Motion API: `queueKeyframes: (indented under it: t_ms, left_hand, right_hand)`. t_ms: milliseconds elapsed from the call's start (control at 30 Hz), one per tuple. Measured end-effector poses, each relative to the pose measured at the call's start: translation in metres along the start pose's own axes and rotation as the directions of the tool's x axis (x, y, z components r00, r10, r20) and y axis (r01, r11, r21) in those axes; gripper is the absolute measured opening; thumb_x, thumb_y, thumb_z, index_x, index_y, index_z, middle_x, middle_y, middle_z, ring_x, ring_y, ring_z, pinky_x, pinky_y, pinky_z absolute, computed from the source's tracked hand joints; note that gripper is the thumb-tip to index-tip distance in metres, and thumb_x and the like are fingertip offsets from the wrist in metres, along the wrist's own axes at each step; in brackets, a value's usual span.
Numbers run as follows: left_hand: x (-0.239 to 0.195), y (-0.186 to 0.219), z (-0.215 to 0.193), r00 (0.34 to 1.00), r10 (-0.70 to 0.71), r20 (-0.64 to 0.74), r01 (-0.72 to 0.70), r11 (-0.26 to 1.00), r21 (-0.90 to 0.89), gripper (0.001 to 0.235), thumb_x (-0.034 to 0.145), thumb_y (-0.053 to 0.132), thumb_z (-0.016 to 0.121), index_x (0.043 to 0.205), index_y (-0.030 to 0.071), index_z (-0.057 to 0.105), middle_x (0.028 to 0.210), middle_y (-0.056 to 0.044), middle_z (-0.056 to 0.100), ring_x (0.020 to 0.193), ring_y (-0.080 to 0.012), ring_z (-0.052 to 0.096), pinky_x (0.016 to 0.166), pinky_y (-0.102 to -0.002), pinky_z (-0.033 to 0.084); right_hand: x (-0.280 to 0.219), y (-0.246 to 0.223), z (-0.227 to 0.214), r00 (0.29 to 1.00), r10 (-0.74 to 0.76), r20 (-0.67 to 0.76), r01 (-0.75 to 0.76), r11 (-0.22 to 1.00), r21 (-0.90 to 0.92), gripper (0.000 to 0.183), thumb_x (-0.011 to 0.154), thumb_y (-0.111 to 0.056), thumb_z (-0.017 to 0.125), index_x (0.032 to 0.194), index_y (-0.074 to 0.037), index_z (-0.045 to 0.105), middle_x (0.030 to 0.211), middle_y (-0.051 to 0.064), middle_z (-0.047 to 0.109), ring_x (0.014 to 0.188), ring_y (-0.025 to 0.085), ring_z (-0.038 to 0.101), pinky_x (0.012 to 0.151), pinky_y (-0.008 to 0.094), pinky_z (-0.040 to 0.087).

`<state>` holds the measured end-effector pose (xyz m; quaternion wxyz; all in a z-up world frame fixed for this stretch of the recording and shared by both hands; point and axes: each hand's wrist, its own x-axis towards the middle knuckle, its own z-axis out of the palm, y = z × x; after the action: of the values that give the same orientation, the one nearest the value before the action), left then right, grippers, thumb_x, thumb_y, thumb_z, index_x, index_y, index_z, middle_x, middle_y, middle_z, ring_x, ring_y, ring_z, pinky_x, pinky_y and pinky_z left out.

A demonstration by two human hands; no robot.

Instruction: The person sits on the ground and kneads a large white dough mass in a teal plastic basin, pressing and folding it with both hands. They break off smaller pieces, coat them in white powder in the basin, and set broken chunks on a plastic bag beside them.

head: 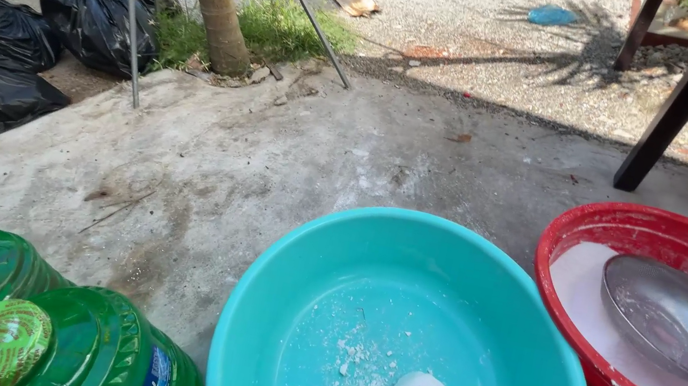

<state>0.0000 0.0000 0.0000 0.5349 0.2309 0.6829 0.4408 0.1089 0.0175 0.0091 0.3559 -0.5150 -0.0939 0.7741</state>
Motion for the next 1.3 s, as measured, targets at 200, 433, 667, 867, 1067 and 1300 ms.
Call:
queueKeyframes:
  t_ms: [200,433,667,867,1067,1300]
  left_hand:
    - [-0.070,0.089,-0.033,0.992,0.046,0.114,-0.046,0.999,-0.007,0.024,0.086,0.009,0.064,0.109,0.010,0.073,0.092,-0.008,0.075,0.078,-0.0169,0.068,0.071,-0.033,0.055]
    - [-0.073,0.108,-0.047,0.982,0.184,0.040,-0.181,0.869,0.461,0.029,0.097,0.031,0.061,0.097,0.006,0.076,0.081,-0.016,0.075,0.081,-0.0322,0.074,0.075,-0.044,0.055]
    - [-0.047,0.058,-0.040,0.978,0.181,-0.103,-0.099,0.839,0.535,0.059,0.111,0.035,0.047,0.076,0.001,0.081,0.065,-0.011,0.068,0.067,-0.0294,0.068,0.074,-0.042,0.050]
    - [-0.095,0.140,-0.067,0.971,-0.218,0.103,0.241,0.901,-0.362,0.012,0.099,0.027,0.061,0.109,0.019,0.063,0.082,0.004,0.069,0.066,-0.0101,0.064,0.061,-0.030,0.050]
    - [-0.056,0.068,-0.071,0.995,0.008,0.102,-0.001,0.997,-0.073,0.024,0.101,0.025,0.065,0.102,0.002,0.073,0.077,-0.005,0.070,0.056,-0.0136,0.056,0.048,-0.033,0.044]
    - [-0.097,0.124,-0.053,0.998,-0.060,-0.016,0.062,0.903,0.425,0.036,0.106,0.033,0.054,0.101,0.003,0.072,0.072,-0.020,0.073,0.065,-0.0320,0.074,0.059,-0.041,0.054]
  right_hand:
    - [-0.013,-0.007,0.003,0.990,-0.141,0.013,0.141,0.990,0.016,0.040,0.097,-0.012,0.056,0.137,-0.007,0.053,0.111,0.013,0.070,0.090,0.022,0.067,0.077,0.038,0.056]
    - [-0.008,0.003,0.007,0.984,-0.155,-0.087,0.132,0.965,-0.228,0.035,0.104,-0.025,0.050,0.127,-0.001,0.062,0.093,0.009,0.068,0.066,0.015,0.057,0.054,0.029,0.046]
    - [-0.048,-0.011,0.030,0.956,-0.188,-0.225,0.063,0.882,-0.466,0.059,0.107,-0.048,0.046,0.089,0.006,0.057,0.063,0.010,0.054,0.048,0.021,0.048,0.040,0.037,0.038]
    - [-0.083,-0.041,0.058,0.995,0.088,0.042,-0.084,0.993,-0.087,0.023,0.101,-0.017,0.055,0.113,-0.001,0.066,0.093,0.006,0.069,0.077,0.015,0.067,0.071,0.031,0.059]
    - [-0.031,0.002,0.015,0.987,-0.043,0.158,0.102,0.915,-0.391,0.026,0.104,-0.017,0.059,0.117,0.005,0.063,0.091,0.005,0.063,0.075,0.013,0.058,0.065,0.030,0.052]
    - [-0.075,-0.010,0.035,0.993,-0.102,0.061,0.119,0.807,-0.579,0.043,0.108,-0.035,0.056,0.090,0.003,0.060,0.071,0.006,0.056,0.052,0.013,0.052,0.044,0.031,0.039]
